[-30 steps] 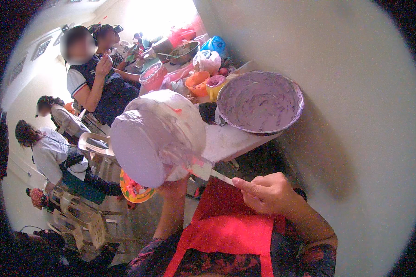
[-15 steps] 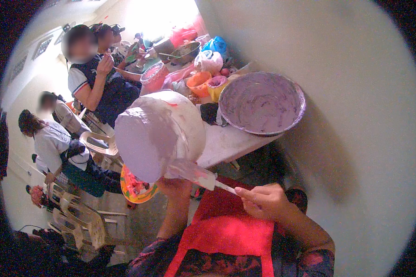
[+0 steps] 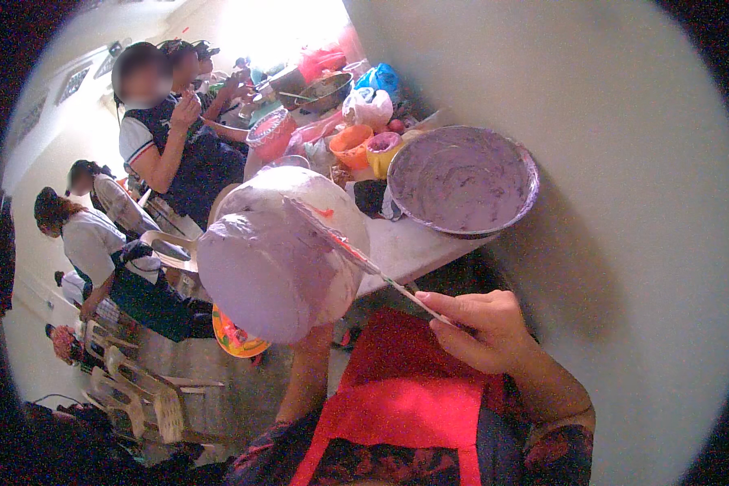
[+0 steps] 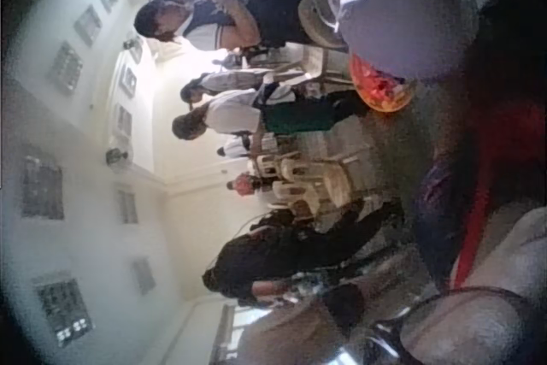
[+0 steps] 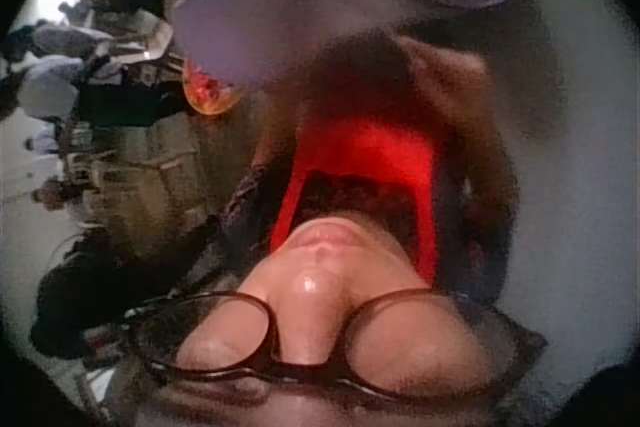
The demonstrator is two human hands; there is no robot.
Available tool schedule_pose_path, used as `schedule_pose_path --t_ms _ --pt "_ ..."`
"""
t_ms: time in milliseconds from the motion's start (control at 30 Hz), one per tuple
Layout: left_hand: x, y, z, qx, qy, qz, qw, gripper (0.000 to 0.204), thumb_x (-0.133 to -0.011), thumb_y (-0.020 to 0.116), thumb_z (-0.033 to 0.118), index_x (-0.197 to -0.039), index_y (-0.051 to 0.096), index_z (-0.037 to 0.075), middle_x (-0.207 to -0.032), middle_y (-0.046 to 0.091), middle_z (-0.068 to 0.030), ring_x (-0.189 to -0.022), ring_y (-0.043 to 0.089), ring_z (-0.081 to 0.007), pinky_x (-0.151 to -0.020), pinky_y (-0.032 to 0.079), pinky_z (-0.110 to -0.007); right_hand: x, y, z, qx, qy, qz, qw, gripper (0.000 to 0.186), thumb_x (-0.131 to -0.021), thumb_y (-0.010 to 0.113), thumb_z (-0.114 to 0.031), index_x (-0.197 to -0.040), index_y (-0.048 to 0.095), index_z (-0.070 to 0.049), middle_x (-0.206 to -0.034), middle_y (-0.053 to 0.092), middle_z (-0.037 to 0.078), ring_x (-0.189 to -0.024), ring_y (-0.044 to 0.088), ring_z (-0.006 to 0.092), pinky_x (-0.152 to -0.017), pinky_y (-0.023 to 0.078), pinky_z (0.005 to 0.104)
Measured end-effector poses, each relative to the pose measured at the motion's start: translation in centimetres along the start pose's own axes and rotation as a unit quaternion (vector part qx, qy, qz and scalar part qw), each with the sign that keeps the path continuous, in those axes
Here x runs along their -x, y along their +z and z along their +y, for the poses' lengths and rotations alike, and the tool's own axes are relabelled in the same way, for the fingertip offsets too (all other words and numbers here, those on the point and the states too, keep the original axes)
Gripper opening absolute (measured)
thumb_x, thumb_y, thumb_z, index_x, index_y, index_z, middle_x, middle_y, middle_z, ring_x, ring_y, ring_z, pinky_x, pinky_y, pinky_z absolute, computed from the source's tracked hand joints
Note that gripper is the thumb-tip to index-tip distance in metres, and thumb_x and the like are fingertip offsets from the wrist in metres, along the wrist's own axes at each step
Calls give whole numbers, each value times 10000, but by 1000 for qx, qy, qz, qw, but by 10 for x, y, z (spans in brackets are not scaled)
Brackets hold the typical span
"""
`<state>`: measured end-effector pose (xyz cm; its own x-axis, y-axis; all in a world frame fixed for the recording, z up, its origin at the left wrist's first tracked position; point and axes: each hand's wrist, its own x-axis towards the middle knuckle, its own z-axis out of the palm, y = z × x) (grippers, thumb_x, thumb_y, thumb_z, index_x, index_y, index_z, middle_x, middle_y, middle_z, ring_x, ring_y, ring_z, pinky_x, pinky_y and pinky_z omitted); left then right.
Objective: The person holds a round cake in their left hand and uses a spatula in their right hand to spread purple frosting onto the top surface. They repeatedly scoop frosting from a nearby bowl and smooth it over the cake while standing at a work table.
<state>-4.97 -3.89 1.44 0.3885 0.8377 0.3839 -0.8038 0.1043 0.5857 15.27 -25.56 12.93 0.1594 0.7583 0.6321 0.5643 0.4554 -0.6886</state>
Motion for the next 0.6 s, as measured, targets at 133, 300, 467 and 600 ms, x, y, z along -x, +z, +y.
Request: schedule_pose_path --t_ms 133,300,467,600 --pt "0 -2 -1 -7 4 -7 1000 757 -831 424 596 -1399 261 122 -1429 299 -98 -1312 275 -325 -1078 208 -518 -3 5 -1 -8 42 -18 999 368 -751 633 -74 -1114 611 -16 -646 610 117 -531 608 173 -503 469 281" --pt "2 -7 -5 -22 20 -7 1000 757 -830 440 582 -1395 266 110 -1424 305 -107 -1312 272 -333 -1085 193 -513 -3 14 2 -1 65 -11 998 376 -750 637 -72 -1121 610 -24 -657 615 125 -537 611 174 -509 474 281" --pt "6 -14 -7 -41 46 -3 998 756 -830 456 568 -1392 272 97 -1419 312 -117 -1312 270 -341 -1092 179 -508 3 29 12 36 -1 20 999 403 -742 630 -44 -1142 598 -25 -642 604 128 -503 590 202 -487 472 299" --pt "9 -19 -8 -47 61 1 997 756 -830 469 557 -1390 276 86 -1415 317 -124 -1312 268 -348 -1098 167 -503 7 34 17 45 -23 13 999 434 -735 632 -41 -1166 581 -27 -615 583 119 -480 575 206 -463 466 308"
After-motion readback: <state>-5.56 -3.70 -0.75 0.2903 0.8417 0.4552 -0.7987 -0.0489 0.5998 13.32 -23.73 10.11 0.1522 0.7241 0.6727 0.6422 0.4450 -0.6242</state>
